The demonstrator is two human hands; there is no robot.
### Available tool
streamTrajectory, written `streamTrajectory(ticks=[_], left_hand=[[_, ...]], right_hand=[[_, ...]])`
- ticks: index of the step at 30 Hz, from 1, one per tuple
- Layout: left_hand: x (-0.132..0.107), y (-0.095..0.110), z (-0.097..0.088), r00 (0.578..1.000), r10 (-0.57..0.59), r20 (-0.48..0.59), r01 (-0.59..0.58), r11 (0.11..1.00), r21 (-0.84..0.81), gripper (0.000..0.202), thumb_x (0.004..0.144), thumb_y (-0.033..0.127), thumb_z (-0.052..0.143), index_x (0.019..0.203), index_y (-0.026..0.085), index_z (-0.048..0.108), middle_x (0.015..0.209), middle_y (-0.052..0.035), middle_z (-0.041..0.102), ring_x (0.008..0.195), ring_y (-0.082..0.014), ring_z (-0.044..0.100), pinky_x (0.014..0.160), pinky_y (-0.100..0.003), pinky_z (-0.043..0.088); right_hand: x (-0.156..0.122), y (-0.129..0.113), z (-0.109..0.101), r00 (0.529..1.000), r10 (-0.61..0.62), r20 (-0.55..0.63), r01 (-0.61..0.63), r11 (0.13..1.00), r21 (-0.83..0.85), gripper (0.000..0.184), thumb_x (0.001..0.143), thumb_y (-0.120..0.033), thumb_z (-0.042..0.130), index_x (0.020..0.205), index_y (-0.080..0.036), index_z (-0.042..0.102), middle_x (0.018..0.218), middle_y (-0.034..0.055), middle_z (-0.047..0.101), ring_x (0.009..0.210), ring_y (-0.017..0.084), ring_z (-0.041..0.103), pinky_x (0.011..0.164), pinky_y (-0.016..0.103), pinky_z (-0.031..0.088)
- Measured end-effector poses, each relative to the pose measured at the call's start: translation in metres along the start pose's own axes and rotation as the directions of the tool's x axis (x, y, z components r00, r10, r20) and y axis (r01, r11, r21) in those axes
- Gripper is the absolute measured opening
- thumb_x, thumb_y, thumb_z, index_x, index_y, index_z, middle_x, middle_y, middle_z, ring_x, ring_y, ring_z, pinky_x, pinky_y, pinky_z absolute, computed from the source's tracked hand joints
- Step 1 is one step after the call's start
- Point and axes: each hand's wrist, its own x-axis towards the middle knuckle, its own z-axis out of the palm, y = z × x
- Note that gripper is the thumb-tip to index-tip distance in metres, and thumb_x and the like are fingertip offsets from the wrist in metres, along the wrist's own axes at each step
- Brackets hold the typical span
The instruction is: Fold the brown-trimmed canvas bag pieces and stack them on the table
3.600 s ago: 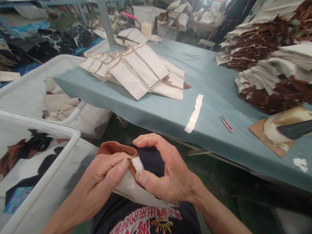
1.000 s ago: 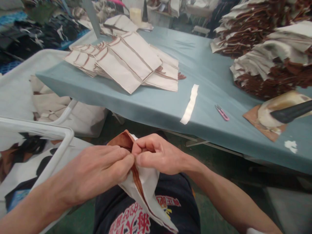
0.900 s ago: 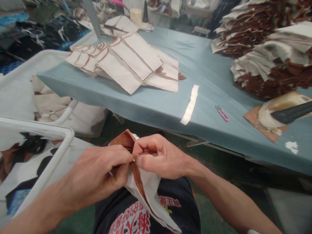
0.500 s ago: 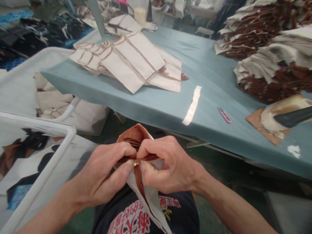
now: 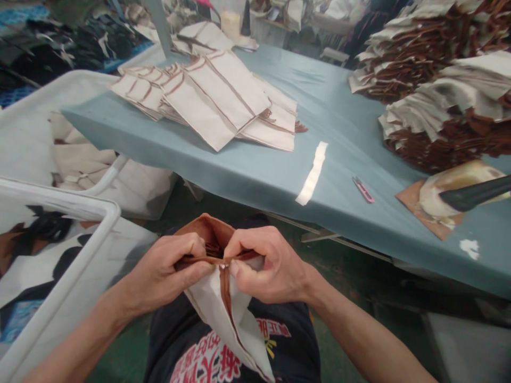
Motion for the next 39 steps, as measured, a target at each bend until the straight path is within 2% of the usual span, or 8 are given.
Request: streamTrajectory(ticks=[6, 13, 16, 19, 22, 26, 34, 39], left_hand=[[0.018, 0.030, -0.015, 0.992, -0.033, 0.121, 0.038, 0.999, -0.037, 0.035, 0.109, 0.017, 0.037, 0.084, 0.022, 0.060, 0.077, 0.0010, 0.067, 0.067, -0.0160, 0.061, 0.067, -0.028, 0.049], [0.040, 0.041, -0.014, 0.953, -0.161, 0.256, 0.190, 0.978, -0.090, 0.045, 0.115, 0.032, 0.043, 0.072, 0.021, 0.050, 0.066, 0.0051, 0.053, 0.061, -0.0120, 0.049, 0.057, -0.025, 0.037], [0.041, 0.037, -0.012, 0.931, -0.154, 0.332, 0.229, 0.952, -0.201, 0.044, 0.114, 0.032, 0.045, 0.071, 0.021, 0.050, 0.069, 0.0053, 0.050, 0.063, -0.0110, 0.047, 0.056, -0.022, 0.037], [0.042, 0.039, -0.010, 0.941, -0.140, 0.307, 0.232, 0.929, -0.289, 0.042, 0.109, 0.028, 0.048, 0.068, 0.022, 0.044, 0.064, 0.0067, 0.038, 0.056, -0.0101, 0.037, 0.050, -0.023, 0.031], [0.041, 0.047, -0.006, 0.959, -0.153, 0.237, 0.231, 0.908, -0.349, 0.040, 0.103, 0.025, 0.050, 0.065, 0.023, 0.038, 0.059, 0.0077, 0.030, 0.051, -0.0096, 0.030, 0.046, -0.023, 0.027], [0.036, 0.055, 0.005, 0.978, -0.175, 0.112, 0.207, 0.880, -0.428, 0.042, 0.098, 0.025, 0.055, 0.062, 0.023, 0.034, 0.056, 0.0068, 0.034, 0.051, -0.0098, 0.033, 0.048, -0.024, 0.032], [0.020, 0.058, 0.027, 0.955, -0.280, -0.095, 0.191, 0.829, -0.526, 0.058, 0.104, 0.041, 0.063, 0.058, 0.021, 0.034, 0.050, 0.0065, 0.036, 0.046, -0.0088, 0.032, 0.044, -0.022, 0.031], [0.009, 0.048, 0.022, 0.920, -0.392, 0.011, 0.338, 0.778, -0.530, 0.056, 0.104, 0.052, 0.062, 0.060, 0.021, 0.048, 0.055, 0.0039, 0.047, 0.050, -0.0113, 0.041, 0.046, -0.021, 0.037]], right_hand=[[0.006, -0.007, -0.006, 0.988, -0.151, 0.031, 0.153, 0.940, -0.305, 0.012, 0.084, -0.015, 0.056, 0.080, -0.021, 0.066, 0.069, -0.0008, 0.070, 0.061, 0.013, 0.059, 0.064, 0.026, 0.043], [0.012, -0.013, -0.017, 0.994, 0.000, 0.109, 0.052, 0.881, -0.471, 0.011, 0.085, -0.022, 0.054, 0.075, -0.022, 0.059, 0.067, -0.0001, 0.065, 0.062, 0.015, 0.053, 0.063, 0.029, 0.036], [0.011, -0.012, -0.022, 0.993, 0.059, 0.104, -0.019, 0.938, -0.346, 0.007, 0.082, -0.022, 0.055, 0.076, -0.022, 0.058, 0.068, -0.0027, 0.062, 0.062, 0.013, 0.049, 0.064, 0.028, 0.037], [0.012, -0.012, -0.028, 0.972, 0.144, 0.187, -0.142, 0.990, -0.022, 0.005, 0.081, -0.023, 0.059, 0.077, -0.022, 0.056, 0.068, -0.0063, 0.054, 0.059, 0.010, 0.044, 0.059, 0.024, 0.037], [0.015, -0.011, -0.027, 0.933, 0.201, 0.299, -0.295, 0.901, 0.317, 0.014, 0.085, -0.029, 0.065, 0.077, -0.021, 0.056, 0.068, -0.0068, 0.051, 0.058, 0.009, 0.041, 0.054, 0.022, 0.035], [0.017, -0.003, -0.009, 0.942, 0.210, 0.262, -0.326, 0.754, 0.571, 0.042, 0.091, -0.040, 0.076, 0.067, -0.023, 0.046, 0.059, -0.0098, 0.040, 0.052, 0.007, 0.031, 0.048, 0.022, 0.028], [0.021, 0.016, 0.014, 0.996, 0.073, 0.050, -0.088, 0.897, 0.434, 0.058, 0.093, -0.055, 0.080, 0.061, -0.024, 0.043, 0.055, -0.0090, 0.038, 0.053, 0.008, 0.032, 0.050, 0.025, 0.026], [0.020, 0.013, 0.007, 0.999, 0.026, 0.022, -0.031, 0.961, 0.273, 0.052, 0.100, -0.047, 0.072, 0.064, -0.023, 0.044, 0.057, -0.0086, 0.038, 0.053, 0.008, 0.031, 0.052, 0.025, 0.027]])
